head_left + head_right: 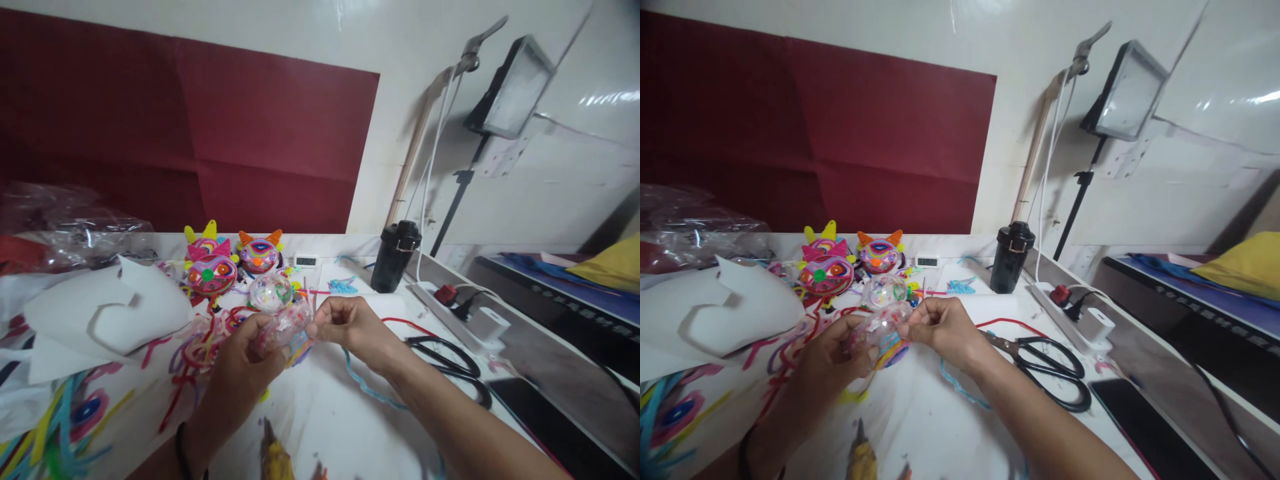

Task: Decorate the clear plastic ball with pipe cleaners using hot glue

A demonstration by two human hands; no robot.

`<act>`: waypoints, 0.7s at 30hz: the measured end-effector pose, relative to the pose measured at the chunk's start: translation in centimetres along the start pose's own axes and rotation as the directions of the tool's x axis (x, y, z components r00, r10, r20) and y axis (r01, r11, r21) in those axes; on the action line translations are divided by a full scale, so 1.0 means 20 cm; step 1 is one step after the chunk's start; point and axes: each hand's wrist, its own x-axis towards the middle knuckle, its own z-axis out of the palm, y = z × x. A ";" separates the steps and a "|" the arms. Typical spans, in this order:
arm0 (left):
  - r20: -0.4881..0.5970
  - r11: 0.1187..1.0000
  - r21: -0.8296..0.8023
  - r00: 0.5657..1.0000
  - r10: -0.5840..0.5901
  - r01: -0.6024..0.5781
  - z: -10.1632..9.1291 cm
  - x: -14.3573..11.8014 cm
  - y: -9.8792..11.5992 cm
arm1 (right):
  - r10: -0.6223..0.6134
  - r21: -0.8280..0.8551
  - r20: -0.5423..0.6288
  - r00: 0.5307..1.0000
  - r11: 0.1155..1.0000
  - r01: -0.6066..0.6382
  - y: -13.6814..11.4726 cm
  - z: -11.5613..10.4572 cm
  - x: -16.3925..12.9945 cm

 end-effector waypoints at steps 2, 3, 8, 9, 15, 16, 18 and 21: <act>0.001 1.000 -0.010 1.000 -0.014 0.014 0.00 0.00 0.00 | 0.005 0.003 0.011 1.000 1.000 -0.005 0.00 -0.01 0.00; 0.000 1.000 -0.020 1.000 -0.020 0.020 0.00 0.00 0.00 | 0.008 0.002 0.015 1.000 1.000 -0.008 -0.01 -0.01 0.00; -0.005 0.999 -0.038 1.000 -0.025 0.025 0.00 0.01 0.00 | 0.016 -0.016 0.020 1.000 1.000 -0.015 -0.01 -0.02 0.00; -0.011 0.999 -0.032 1.000 -0.028 0.027 0.00 0.01 0.00 | 0.015 -0.018 0.013 1.000 1.000 -0.015 -0.01 -0.02 0.00; 0.007 0.998 -0.060 1.000 -0.026 0.027 0.00 0.01 0.00 | -0.003 -0.019 -0.036 0.999 1.000 0.003 -0.02 -0.01 0.00; 0.010 0.998 -0.062 1.000 -0.028 0.028 0.00 0.01 0.00 | -0.007 -0.020 -0.042 0.999 1.000 0.007 -0.02 -0.01 0.00; 0.012 0.998 -0.050 1.000 -0.024 0.025 0.00 0.01 0.00 | -0.015 -0.025 -0.050 0.999 1.000 0.014 -0.02 -0.01 0.00; 0.013 0.999 -0.034 1.000 -0.017 0.017 0.00 0.02 0.01 | -0.023 -0.034 -0.054 0.998 0.999 0.021 -0.02 -0.01 0.00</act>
